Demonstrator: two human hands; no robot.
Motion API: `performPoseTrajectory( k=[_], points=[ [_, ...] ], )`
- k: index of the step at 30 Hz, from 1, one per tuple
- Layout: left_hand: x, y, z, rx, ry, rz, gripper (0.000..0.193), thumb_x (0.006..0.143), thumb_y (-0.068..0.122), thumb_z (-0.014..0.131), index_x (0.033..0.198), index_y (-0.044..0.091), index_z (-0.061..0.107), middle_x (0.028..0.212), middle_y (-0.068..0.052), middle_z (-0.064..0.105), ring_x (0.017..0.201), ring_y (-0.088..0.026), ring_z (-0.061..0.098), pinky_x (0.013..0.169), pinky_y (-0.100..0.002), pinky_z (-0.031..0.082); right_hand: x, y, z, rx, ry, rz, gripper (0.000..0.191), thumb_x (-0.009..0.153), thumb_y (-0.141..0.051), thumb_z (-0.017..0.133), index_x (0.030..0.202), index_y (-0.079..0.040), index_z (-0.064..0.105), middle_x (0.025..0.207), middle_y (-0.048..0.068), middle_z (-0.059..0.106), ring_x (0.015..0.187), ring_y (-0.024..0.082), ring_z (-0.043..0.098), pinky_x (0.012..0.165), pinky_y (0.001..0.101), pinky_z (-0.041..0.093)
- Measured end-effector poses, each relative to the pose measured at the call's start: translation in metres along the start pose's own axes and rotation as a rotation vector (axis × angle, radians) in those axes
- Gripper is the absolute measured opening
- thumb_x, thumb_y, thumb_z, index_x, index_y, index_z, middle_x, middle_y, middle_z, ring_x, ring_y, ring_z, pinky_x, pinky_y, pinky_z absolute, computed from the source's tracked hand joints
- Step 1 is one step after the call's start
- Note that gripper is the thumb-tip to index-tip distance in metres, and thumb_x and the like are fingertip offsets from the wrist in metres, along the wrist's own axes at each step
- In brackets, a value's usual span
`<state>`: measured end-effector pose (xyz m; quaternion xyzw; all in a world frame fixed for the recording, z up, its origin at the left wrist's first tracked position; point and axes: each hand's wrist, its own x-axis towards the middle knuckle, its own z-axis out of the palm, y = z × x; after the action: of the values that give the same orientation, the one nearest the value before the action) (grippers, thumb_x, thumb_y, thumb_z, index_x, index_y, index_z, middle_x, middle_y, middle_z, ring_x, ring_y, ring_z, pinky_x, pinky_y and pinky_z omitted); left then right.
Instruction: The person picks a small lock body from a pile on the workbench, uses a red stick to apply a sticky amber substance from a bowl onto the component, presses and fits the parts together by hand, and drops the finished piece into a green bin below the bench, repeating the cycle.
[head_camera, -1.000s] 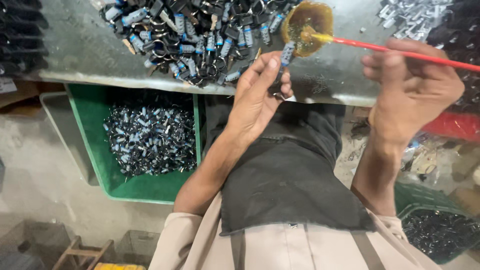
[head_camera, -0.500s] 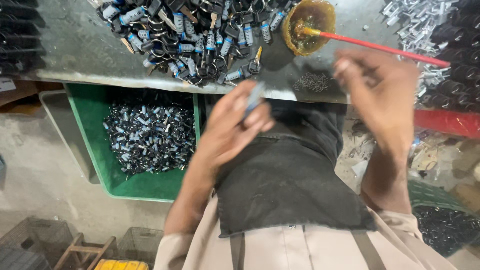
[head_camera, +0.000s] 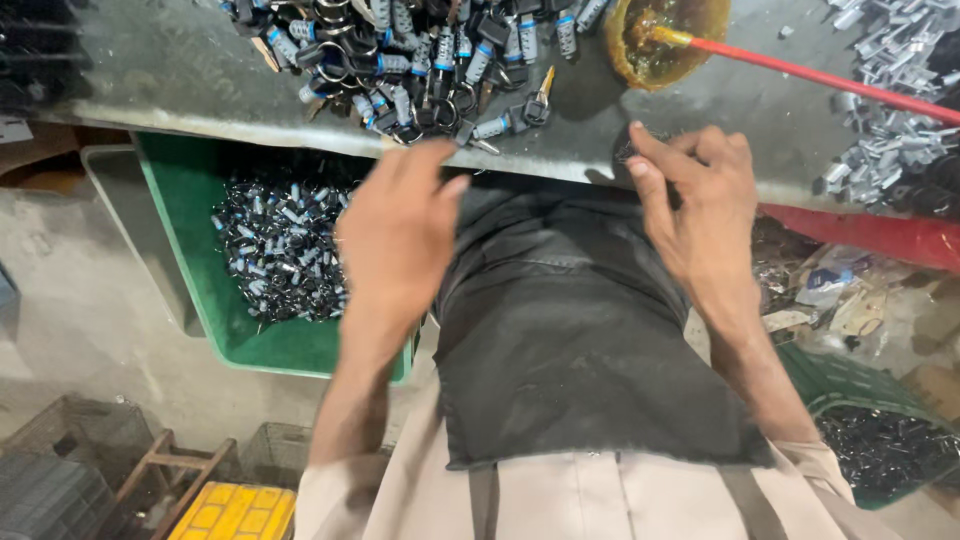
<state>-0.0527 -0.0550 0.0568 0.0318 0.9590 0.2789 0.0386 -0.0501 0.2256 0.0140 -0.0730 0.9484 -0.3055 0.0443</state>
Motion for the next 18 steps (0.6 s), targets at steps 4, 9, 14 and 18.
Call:
performPoseTrajectory(
  k=[4,9,14,18],
  points=[
    [0.027,0.014,0.044,0.083,-0.091,-0.074,0.023,0.098,0.016,0.075,0.116,0.01,0.063,0.102,-0.011,0.062,0.087,-0.035,0.064,0.071,-0.048,0.05,-0.001,-0.015,0.015,-0.07,-0.003,-0.07,0.041,0.097,-0.021,0.081,0.134,-0.007,0.072,0.099,0.01,0.058,0.094,0.029,0.05,0.081,0.043,0.045],
    [0.023,0.01,0.034,-0.06,0.035,0.014,0.023,0.095,0.014,0.076,0.115,0.014,0.063,0.111,-0.009,0.06,0.101,-0.029,0.064,0.077,-0.039,0.054,-0.014,-0.02,0.015,0.044,0.038,-0.026,0.042,0.096,-0.019,0.082,0.135,-0.011,0.073,0.102,0.008,0.056,0.094,0.027,0.049,0.08,0.0414,0.046],
    [0.013,0.0,0.018,-0.978,0.05,-0.003,0.019,0.105,0.007,0.068,0.113,-0.001,0.053,0.128,-0.012,0.057,0.111,-0.018,0.056,0.099,-0.033,0.047,-0.008,-0.01,0.009,-0.072,0.08,0.011,0.036,0.101,-0.017,0.083,0.136,-0.014,0.075,0.104,0.006,0.056,0.097,0.026,0.048,0.084,0.0414,0.045],
    [0.007,0.004,0.033,-1.548,-0.052,-0.189,0.013,0.114,0.017,0.054,0.113,0.005,0.057,0.088,-0.001,0.059,0.088,-0.011,0.059,0.092,-0.032,0.053,0.0,-0.014,0.013,-0.057,0.04,-0.029,0.036,0.098,-0.023,0.086,0.131,-0.014,0.074,0.101,0.007,0.057,0.098,0.027,0.048,0.082,0.0409,0.046]
  ],
)
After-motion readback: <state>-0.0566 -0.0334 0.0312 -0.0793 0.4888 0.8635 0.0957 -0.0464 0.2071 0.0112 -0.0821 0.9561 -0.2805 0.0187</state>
